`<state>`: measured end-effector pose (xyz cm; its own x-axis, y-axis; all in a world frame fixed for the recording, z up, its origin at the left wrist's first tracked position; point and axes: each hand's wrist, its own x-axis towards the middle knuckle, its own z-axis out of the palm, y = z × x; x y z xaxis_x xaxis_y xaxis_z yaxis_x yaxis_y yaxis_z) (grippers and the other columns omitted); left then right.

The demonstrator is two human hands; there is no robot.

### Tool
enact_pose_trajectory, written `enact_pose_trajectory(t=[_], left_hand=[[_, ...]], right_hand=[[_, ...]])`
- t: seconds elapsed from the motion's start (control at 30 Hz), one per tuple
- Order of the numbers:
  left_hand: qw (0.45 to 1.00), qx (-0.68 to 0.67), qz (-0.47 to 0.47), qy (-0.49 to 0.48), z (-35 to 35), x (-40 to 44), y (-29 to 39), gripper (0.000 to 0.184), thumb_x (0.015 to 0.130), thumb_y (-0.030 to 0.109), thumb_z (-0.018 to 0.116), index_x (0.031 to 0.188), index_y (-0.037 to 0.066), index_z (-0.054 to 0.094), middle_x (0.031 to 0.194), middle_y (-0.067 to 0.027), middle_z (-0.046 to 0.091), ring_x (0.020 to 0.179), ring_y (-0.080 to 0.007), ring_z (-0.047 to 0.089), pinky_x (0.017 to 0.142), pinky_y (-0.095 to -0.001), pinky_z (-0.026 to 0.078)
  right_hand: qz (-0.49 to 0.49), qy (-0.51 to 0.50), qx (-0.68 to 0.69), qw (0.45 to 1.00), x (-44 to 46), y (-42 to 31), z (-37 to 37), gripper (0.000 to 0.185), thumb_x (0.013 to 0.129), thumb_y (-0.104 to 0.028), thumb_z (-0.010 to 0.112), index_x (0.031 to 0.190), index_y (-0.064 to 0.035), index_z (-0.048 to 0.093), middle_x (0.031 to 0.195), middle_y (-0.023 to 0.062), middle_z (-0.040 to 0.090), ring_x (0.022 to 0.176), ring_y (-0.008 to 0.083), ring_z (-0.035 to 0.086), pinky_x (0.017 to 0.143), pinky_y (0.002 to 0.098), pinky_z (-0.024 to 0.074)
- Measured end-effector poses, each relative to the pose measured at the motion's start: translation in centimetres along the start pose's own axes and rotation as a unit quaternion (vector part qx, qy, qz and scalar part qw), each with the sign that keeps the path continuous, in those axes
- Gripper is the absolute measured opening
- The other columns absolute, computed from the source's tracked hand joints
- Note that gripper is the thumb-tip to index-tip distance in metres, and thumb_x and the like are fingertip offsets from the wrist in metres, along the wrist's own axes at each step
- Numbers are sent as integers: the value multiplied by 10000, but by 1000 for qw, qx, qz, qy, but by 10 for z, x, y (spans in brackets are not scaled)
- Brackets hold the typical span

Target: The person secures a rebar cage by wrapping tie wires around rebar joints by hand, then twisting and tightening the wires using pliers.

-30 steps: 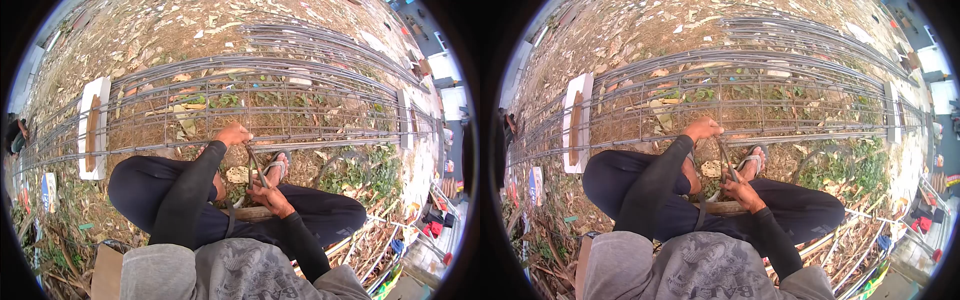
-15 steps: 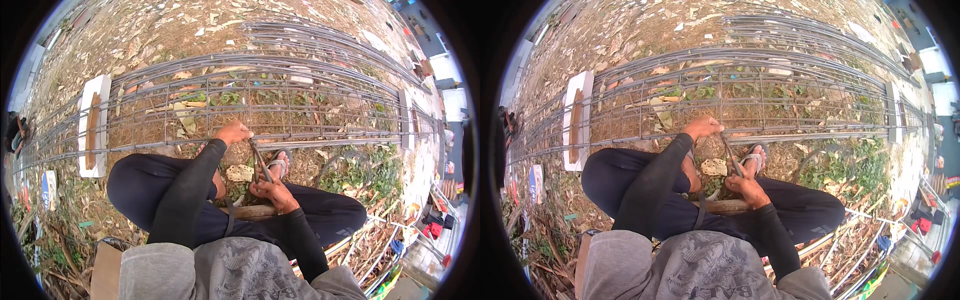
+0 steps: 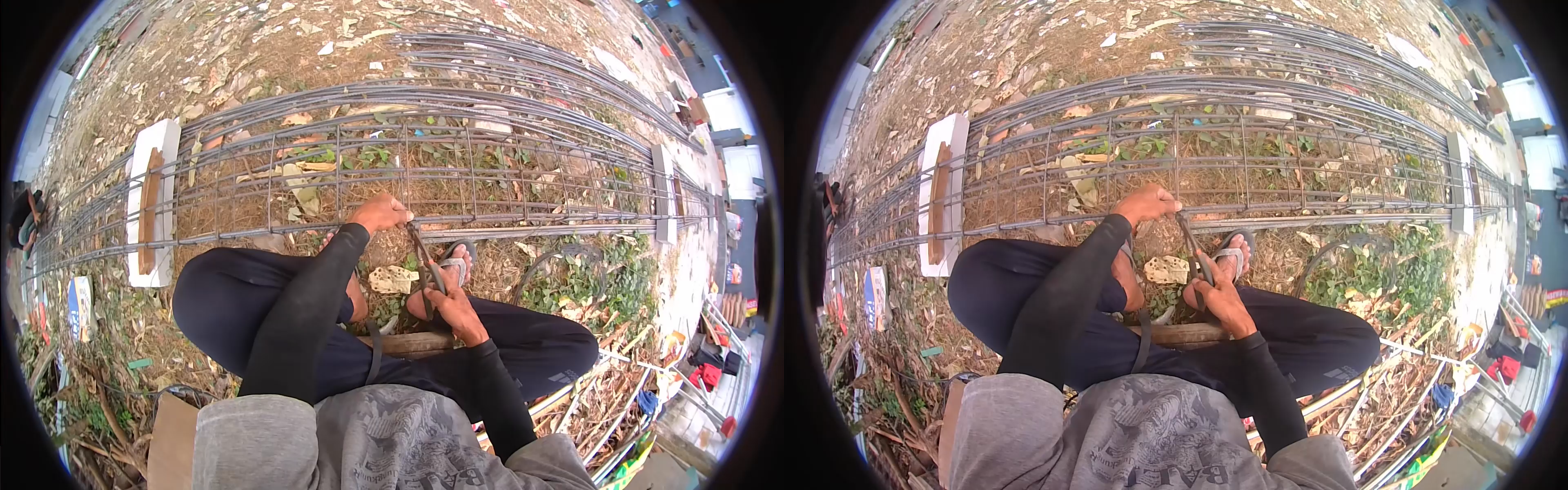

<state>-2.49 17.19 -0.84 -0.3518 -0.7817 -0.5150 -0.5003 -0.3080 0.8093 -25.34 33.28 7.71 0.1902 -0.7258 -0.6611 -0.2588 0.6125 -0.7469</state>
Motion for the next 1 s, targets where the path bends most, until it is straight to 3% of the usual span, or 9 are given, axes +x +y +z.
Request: enact_pose_trajectory(t=[0.07,0.17,0.27,0.37,0.47,0.57,0.67,0.77,1.0], left_hand=[[1000,16,3,-2,-2,-3,2,319,858,390,731,882,79,796,769,-61,744,713,-191,673,710,-372,517],[999,34,14,5,-2,-4,3,322,863,402,735,885,86,798,758,-70,737,706,-196,669,700,-376,510],[996,75,-18,41,2,-4,8,324,870,405,739,891,87,800,759,-79,735,703,-204,669,698,-384,509],[997,74,-18,15,0,-3,8,333,876,400,741,915,74,799,783,-81,743,707,-211,674,709,-387,517],[999,44,5,23,1,-3,4,329,880,385,737,916,64,797,803,-81,750,711,-209,678,719,-384,526],[999,27,15,8,0,-1,1,331,879,382,733,911,58,793,814,-76,755,715,-192,679,725,-374,530],[1000,7,2,-3,-3,-6,7,320,878,368,729,904,55,788,809,-67,755,714,-174,677,716,-366,528],[1000,21,-11,-10,-7,-14,17,321,877,362,725,909,48,783,809,-58,755,707,-168,672,707,-355,525],[1000,20,-2,-2,-4,-10,11,326,880,370,717,906,52,785,804,-55,754,700,-177,668,708,-358,524]], right_hand=[[-40,7,-66,997,2,1,-2,630,952,-92,564,1553,-155,382,944,34,566,888,115,536,739,275,491],[16,-25,6,1000,-5,-11,-5,615,967,-102,553,1554,-150,375,965,45,576,885,126,562,728,278,509],[9,-55,40,998,-5,-17,-6,600,982,-112,550,1554,-144,370,977,44,575,859,135,573,714,290,525],[50,-77,158,983,-12,-28,-5,578,980,-84,523,1537,-130,375,1147,56,604,976,170,642,813,333,571],[31,-38,99,994,-10,-12,-10,612,986,-107,554,1562,-163,355,1035,45,562,877,136,561,747,312,529],[25,-63,8,998,-12,4,-12,647,972,-104,556,1573,-183,330,1100,57,543,919,141,571,783,330,533],[13,-61,56,996,-7,26,2,679,955,-98,563,1578,-207,318,1182,70,521,962,166,578,828,357,529],[102,-37,95,990,-12,11,15,707,943,-76,549,1585,-230,295,1328,110,501,1060,212,585,883,374,510],[101,-78,260,957,-9,16,9,747,916,-25,538,1582,-171,235,1424,195,472,1041,231,602,846,361,559]])
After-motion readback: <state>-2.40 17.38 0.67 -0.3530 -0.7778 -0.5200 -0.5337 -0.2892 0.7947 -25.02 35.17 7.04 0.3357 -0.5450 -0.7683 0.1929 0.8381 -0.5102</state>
